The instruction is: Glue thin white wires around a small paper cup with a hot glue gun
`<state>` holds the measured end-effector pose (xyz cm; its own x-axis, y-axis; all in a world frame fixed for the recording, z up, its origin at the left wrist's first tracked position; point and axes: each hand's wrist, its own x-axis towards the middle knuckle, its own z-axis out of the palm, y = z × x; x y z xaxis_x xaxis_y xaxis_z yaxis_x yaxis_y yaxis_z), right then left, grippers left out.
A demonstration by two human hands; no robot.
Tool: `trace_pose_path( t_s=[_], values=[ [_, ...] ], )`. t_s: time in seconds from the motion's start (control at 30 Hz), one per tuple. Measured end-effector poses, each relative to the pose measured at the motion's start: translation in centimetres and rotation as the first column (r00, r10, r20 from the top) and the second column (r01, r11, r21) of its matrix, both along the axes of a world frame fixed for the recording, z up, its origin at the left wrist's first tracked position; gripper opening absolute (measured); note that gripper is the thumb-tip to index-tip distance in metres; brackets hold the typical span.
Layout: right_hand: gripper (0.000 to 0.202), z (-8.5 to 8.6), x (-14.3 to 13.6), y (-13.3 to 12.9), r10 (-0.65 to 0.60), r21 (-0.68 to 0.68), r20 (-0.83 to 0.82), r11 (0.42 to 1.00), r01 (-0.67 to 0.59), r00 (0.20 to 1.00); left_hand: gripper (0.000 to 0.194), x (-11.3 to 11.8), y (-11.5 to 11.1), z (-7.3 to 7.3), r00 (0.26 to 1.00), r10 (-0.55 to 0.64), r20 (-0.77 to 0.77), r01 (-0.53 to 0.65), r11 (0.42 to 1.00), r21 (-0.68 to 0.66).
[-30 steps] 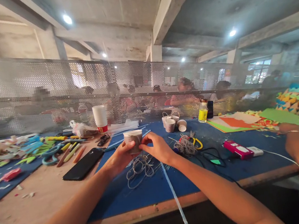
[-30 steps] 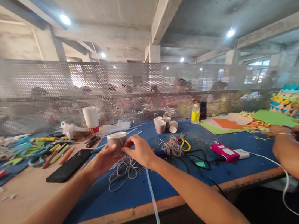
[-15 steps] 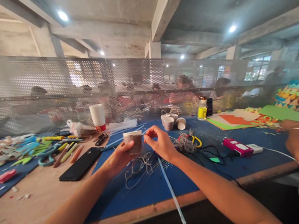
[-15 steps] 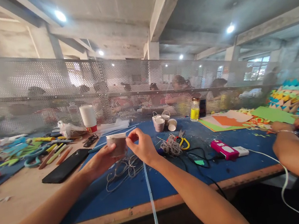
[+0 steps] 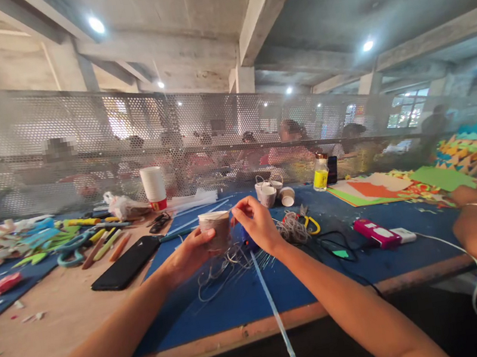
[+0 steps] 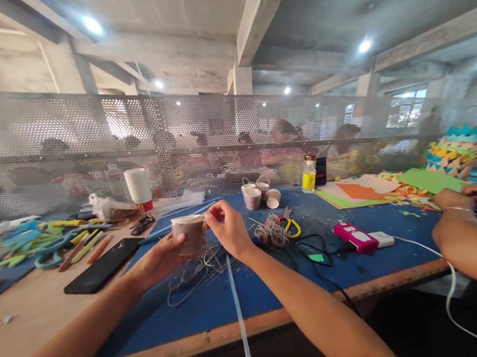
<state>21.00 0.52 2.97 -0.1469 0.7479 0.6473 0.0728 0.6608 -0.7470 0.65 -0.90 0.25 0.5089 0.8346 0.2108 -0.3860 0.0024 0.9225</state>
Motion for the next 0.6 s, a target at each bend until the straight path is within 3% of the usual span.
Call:
trace_pose_path(
  t_s=[0.4, 0.6],
  values=[
    [0.017, 0.4, -0.1, -1.0, 0.010, -0.086, 0.094, 0.996, -0.002, 0.996, 0.042, -0.4, 0.3, -0.1, 1.000, 0.004, 0.026, -0.005, 1.000, 0.010],
    [0.015, 0.7, -0.1, -1.7, 0.009, 0.075, 0.068, 0.997, -0.014, 0.998, 0.040, 0.0, -0.2, 0.4, 0.995, 0.095, 0.002, -0.095, 0.995, -0.024]
  ],
)
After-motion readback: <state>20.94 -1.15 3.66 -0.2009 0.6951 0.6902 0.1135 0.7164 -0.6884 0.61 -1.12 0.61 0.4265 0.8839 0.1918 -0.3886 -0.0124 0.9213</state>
